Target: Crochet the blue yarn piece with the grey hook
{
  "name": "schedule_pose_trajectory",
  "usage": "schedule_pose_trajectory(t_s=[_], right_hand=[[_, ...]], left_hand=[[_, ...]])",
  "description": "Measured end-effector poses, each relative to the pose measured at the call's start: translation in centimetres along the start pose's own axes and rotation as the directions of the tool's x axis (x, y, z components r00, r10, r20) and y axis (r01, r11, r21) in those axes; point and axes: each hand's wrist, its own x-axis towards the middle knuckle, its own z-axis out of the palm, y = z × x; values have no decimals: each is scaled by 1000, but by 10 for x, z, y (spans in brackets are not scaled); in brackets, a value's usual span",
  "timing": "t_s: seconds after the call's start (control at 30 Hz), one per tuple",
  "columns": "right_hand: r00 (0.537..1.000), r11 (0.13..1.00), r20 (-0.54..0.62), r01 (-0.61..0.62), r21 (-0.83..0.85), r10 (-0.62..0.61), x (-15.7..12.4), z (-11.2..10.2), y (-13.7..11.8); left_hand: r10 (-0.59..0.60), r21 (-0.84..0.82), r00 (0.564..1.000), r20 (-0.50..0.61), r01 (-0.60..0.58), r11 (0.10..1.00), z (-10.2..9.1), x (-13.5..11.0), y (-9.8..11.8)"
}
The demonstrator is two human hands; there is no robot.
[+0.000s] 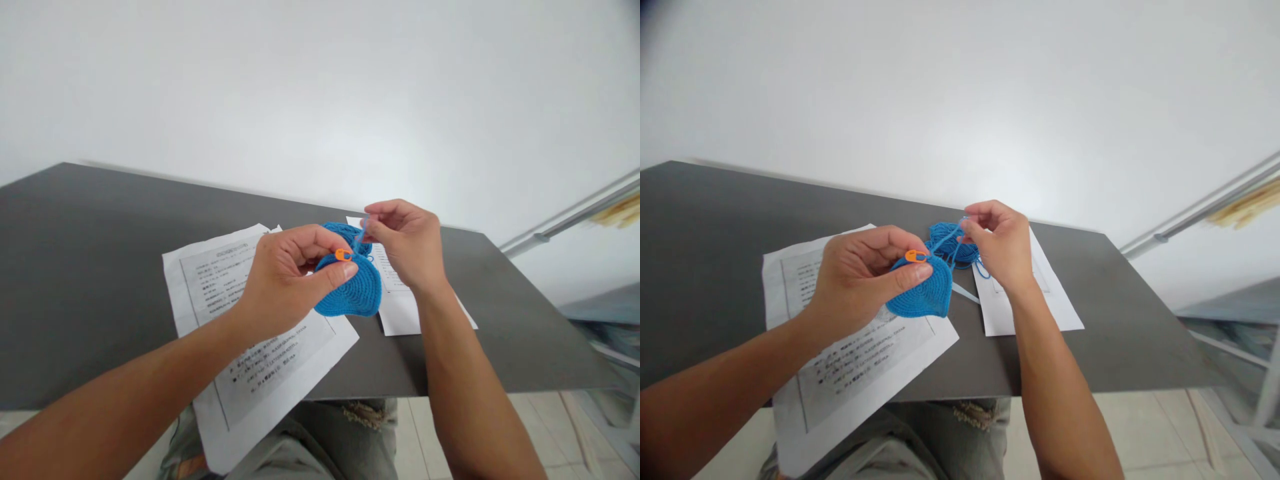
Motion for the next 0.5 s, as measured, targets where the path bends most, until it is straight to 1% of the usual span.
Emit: schedule_pose_trajectory(t_s=[0.03, 0.07, 0.13, 0.17, 0.23, 0.3, 0.33, 0.37, 0.4, 0.43, 0.47, 0.5], right_hand=[[993, 999, 117, -20, -29, 23, 2, -9, -2], [984, 997, 174, -27, -69, 38, 5, -19, -4], [983, 990, 175, -30, -139, 55, 10, -41, -9], [987, 988, 149, -38, -152, 61, 12, -50, -12], [991, 968, 109, -52, -245, 80, 12, -64, -17], [994, 922, 91, -24, -386, 64, 7, -67, -19], [991, 889, 125, 10, -457, 53, 3, -64, -18], [982, 855, 186, 58, -515, 45, -3, -59, -16], [945, 831, 320, 127, -542, 64, -9, -53, -13], [877, 812, 467, 190, -551, 112, -16, -46, -8], [807, 796, 570, 243, -554, 151, -22, -39, -3], [753, 784, 634, 282, -553, 176, -28, -33, 2]], left_hand=[[-13, -24, 1000, -21, 12, 1000, -1, 2, 0], [-22, -50, 999, -44, 20, 999, -2, 4, -1], [-16, -97, 996, -91, 7, 995, -6, 9, -1], [0, -106, 993, -119, -12, 994, -8, 12, 0], [30, -104, 979, -200, -52, 993, -13, 17, 2], [84, -97, 958, -275, -115, 989, -17, 22, 5], [103, -91, 948, -300, -136, 987, -19, 24, 7], [123, -84, 940, -319, -157, 984, -20, 25, 10], [142, -74, 933, -331, -175, 982, -21, 26, 12], [159, -62, 928, -338, -191, 980, -21, 26, 15], [171, -51, 926, -337, -200, 979, -21, 27, 18], [174, -44, 928, -331, -199, 979, -21, 26, 20]])
